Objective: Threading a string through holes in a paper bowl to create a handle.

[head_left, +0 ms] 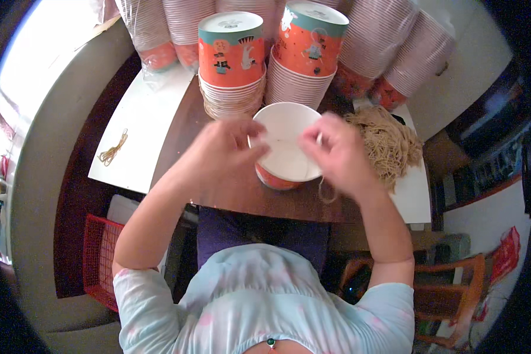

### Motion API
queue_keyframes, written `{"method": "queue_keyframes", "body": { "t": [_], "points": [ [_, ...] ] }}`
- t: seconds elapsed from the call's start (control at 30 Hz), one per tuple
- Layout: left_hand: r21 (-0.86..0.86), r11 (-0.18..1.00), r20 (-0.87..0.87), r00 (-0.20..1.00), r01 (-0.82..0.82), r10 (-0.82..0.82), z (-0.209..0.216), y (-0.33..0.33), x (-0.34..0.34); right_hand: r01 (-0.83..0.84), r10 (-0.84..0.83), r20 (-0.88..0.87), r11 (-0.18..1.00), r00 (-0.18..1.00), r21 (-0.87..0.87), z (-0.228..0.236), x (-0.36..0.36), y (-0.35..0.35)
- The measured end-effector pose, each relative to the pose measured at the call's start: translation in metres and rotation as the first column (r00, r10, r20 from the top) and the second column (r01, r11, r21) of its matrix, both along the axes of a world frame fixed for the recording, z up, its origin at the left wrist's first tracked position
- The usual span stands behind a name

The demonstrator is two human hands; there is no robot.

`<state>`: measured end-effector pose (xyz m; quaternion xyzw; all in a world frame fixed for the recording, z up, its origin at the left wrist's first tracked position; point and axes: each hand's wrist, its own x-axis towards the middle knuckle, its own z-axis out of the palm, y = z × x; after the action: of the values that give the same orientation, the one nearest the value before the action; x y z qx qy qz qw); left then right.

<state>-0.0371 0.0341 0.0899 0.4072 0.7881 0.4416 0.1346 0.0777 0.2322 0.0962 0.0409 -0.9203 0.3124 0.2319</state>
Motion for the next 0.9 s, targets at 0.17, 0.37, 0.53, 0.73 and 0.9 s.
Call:
{"method": "queue_keyframes", "body": {
  "t": [0.17, 0.37, 0.53, 0.73, 0.9],
  "points": [
    [-0.108, 0.988, -0.212, 0.974, -0.109, 0.084, -0.025, 0.038, -0.044, 0.055, -0.07, 0.108, 0.989, 0.992, 0.138, -0.035, -0.044, 0.072],
    [0.178, 0.984, 0.55, 0.829, 0.007, -0.105, -0.056, 0.031, -0.06, 0.008, -0.041, 0.191, 0.985, 0.981, 0.171, -0.022, -0.025, 0.049],
    [0.293, 0.955, 0.684, 0.687, 0.048, -0.244, -0.054, 0.031, -0.057, 0.083, -0.137, 0.089, 0.887, 0.987, 0.454, 0.024, -0.009, 0.019],
    [0.472, 0.882, 0.756, 0.51, 0.011, -0.411, -0.053, 0.032, -0.059, 0.032, -0.132, 0.173, 0.874, 0.976, 0.484, 0.063, -0.011, 0.008],
    [0.479, 0.877, 0.747, 0.505, 0.044, -0.433, -0.041, 0.029, -0.05, -0.03, -0.097, 0.264, 0.898, 0.96, 0.44, 0.074, -0.008, 0.0]
  ]
}}
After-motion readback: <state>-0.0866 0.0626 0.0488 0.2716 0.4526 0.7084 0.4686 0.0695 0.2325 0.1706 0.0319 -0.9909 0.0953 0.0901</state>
